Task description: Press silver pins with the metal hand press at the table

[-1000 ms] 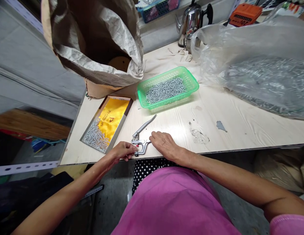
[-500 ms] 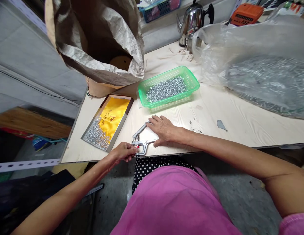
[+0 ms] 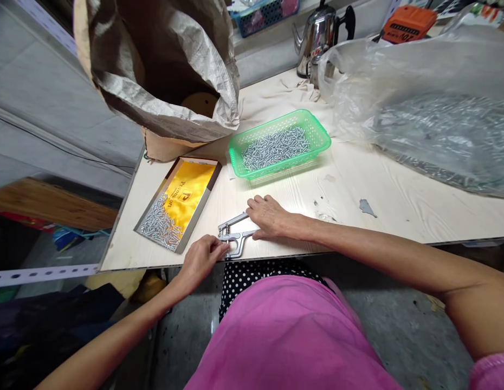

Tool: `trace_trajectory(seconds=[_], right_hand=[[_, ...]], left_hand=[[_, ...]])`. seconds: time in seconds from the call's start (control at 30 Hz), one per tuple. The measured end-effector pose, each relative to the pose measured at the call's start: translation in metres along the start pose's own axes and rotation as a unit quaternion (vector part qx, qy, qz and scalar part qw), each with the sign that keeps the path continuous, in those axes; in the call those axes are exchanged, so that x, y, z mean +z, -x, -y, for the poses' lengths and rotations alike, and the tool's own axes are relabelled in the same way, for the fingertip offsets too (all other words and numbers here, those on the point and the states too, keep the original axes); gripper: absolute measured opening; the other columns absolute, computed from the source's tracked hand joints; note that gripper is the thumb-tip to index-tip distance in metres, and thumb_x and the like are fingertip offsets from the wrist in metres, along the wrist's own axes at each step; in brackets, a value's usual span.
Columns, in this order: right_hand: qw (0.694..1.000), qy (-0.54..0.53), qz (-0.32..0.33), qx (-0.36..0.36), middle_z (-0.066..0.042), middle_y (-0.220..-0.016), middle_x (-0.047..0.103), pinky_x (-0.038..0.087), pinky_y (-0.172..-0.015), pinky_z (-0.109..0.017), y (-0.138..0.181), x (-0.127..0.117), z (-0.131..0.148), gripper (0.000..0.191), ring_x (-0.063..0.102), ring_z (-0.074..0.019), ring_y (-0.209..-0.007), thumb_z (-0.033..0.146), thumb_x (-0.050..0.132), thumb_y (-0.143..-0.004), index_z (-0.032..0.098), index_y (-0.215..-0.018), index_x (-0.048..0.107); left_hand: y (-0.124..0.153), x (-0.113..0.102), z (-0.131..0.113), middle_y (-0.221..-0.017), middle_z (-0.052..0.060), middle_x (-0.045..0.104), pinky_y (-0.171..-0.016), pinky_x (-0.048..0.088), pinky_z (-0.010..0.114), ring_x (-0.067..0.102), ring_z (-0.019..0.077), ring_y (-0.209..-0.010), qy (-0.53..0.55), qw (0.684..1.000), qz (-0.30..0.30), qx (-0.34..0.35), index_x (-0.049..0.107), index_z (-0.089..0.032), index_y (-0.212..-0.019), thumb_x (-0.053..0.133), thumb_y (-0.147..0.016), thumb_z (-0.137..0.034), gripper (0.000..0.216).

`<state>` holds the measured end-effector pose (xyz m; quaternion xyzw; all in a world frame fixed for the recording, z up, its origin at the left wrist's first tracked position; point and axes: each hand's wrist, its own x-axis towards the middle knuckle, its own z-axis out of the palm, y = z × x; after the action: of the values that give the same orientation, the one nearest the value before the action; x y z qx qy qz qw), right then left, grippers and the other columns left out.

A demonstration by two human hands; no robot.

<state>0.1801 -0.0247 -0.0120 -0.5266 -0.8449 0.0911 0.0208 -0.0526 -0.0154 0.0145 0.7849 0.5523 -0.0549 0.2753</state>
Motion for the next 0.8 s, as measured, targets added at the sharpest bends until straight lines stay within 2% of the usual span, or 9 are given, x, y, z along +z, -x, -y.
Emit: trace_trajectory(seconds=[0.03, 0.1, 0.17, 0.27, 0.37, 0.5, 0.63, 0.73, 0.8], right_hand=[[1.000, -0.005, -0.004, 0.003, -0.013, -0.107, 0.057, 0.038, -0.079, -0.036, 0.001, 0.000, 0.001, 0.049, 0.049, -0.0280, -0.100, 0.048, 0.076, -0.074, 0.012, -0.102, 0.061], [1.000, -0.010, -0.011, 0.010, -0.014, -0.108, 0.057, 0.039, -0.079, -0.036, 0.003, 0.000, 0.003, 0.048, 0.049, -0.0279, -0.099, 0.047, 0.076, -0.074, 0.011, -0.103, 0.060], [1.000, -0.013, -0.014, 0.012, -0.014, -0.109, 0.056, 0.040, -0.079, -0.037, 0.005, 0.001, 0.004, 0.050, 0.049, -0.0282, -0.099, 0.045, 0.077, -0.074, 0.011, -0.105, 0.059], [0.999, -0.030, -0.003, 0.015, -0.014, -0.111, 0.055, 0.042, -0.081, -0.038, 0.011, 0.000, 0.002, 0.062, 0.049, -0.0285, -0.099, 0.047, 0.081, -0.068, 0.009, -0.112, 0.057], [0.998, -0.049, 0.010, 0.040, -0.016, -0.114, 0.055, 0.043, -0.083, -0.039, 0.017, -0.006, 0.000, 0.067, 0.049, -0.0289, -0.099, 0.045, 0.082, -0.067, 0.008, -0.117, 0.056], [0.997, -0.040, 0.030, 0.059, -0.016, -0.110, 0.058, 0.044, -0.083, -0.037, 0.019, -0.015, 0.003, 0.040, 0.051, -0.0276, -0.099, 0.031, 0.073, -0.080, 0.008, -0.110, 0.061], [0.996, -0.027, 0.057, 0.068, -0.014, -0.102, 0.062, 0.043, -0.080, -0.033, 0.013, -0.011, 0.006, 0.016, 0.055, -0.0245, -0.096, 0.021, 0.062, -0.089, 0.009, -0.100, 0.065], [0.995, -0.021, 0.062, 0.078, -0.013, -0.098, 0.063, 0.042, -0.077, -0.032, 0.008, -0.006, 0.009, 0.015, 0.056, -0.0229, -0.093, 0.015, 0.052, -0.094, 0.011, -0.098, 0.065], [0.995, -0.016, 0.056, 0.084, -0.013, -0.100, 0.063, 0.043, -0.076, -0.032, 0.005, -0.007, 0.008, 0.017, 0.056, -0.0233, -0.094, 0.016, 0.049, -0.095, 0.012, -0.098, 0.065]], left_hand=[[0.001, 0.002, -0.002, -0.089, 0.006, 0.065, -0.075, 0.048, 0.032, 0.062, 0.0209, -0.086, -0.039, 0.996, -0.049, 0.058, 0.065, -0.016, -0.087, 0.059, -0.088, -0.039, 0.024], [-0.002, 0.008, -0.008, -0.114, 0.011, 0.062, -0.090, 0.047, 0.038, 0.056, 0.0256, -0.107, -0.086, 0.979, -0.093, 0.159, 0.062, -0.016, -0.110, 0.063, -0.087, -0.037, 0.032], [-0.013, 0.012, -0.015, -0.132, 0.014, 0.053, -0.100, 0.043, 0.042, 0.048, 0.0289, -0.121, -0.107, 0.964, -0.090, 0.227, 0.052, -0.015, -0.127, 0.068, -0.083, -0.035, 0.052], [-0.033, 0.016, -0.023, -0.141, 0.015, 0.046, -0.105, 0.041, 0.045, 0.044, 0.0298, -0.126, -0.126, 0.952, -0.054, 0.273, 0.039, -0.017, -0.138, 0.069, -0.082, -0.034, 0.066], [-0.045, 0.015, -0.031, -0.136, 0.014, 0.050, -0.099, 0.043, 0.045, 0.048, 0.0296, -0.119, -0.157, 0.946, -0.027, 0.282, 0.037, -0.017, -0.139, 0.066, -0.084, -0.037, 0.066], [-0.047, 0.015, -0.042, -0.120, 0.012, 0.057, -0.091, 0.045, 0.042, 0.050, 0.0290, -0.110, -0.199, 0.944, -0.031, 0.260, 0.045, -0.016, -0.132, 0.063, -0.086, -0.040, 0.055], [-0.048, 0.018, -0.048, -0.110, 0.008, 0.060, -0.083, 0.045, 0.037, 0.052, 0.0261, -0.104, -0.191, 0.953, -0.038, 0.234, 0.058, -0.019, -0.114, 0.060, -0.089, -0.038, 0.031], [-0.055, 0.016, -0.049, -0.103, 0.006, 0.062, -0.080, 0.045, 0.035, 0.053, 0.0244, -0.101, -0.182, 0.958, -0.040, 0.220, 0.063, -0.018, -0.100, 0.057, -0.092, -0.036, 0.020], [-0.060, 0.013, -0.048, -0.101, 0.007, 0.063, -0.081, 0.046, 0.035, 0.054, 0.0245, -0.101, -0.184, 0.959, -0.046, 0.211, 0.064, -0.018, -0.098, 0.058, -0.091, -0.035, 0.019]])
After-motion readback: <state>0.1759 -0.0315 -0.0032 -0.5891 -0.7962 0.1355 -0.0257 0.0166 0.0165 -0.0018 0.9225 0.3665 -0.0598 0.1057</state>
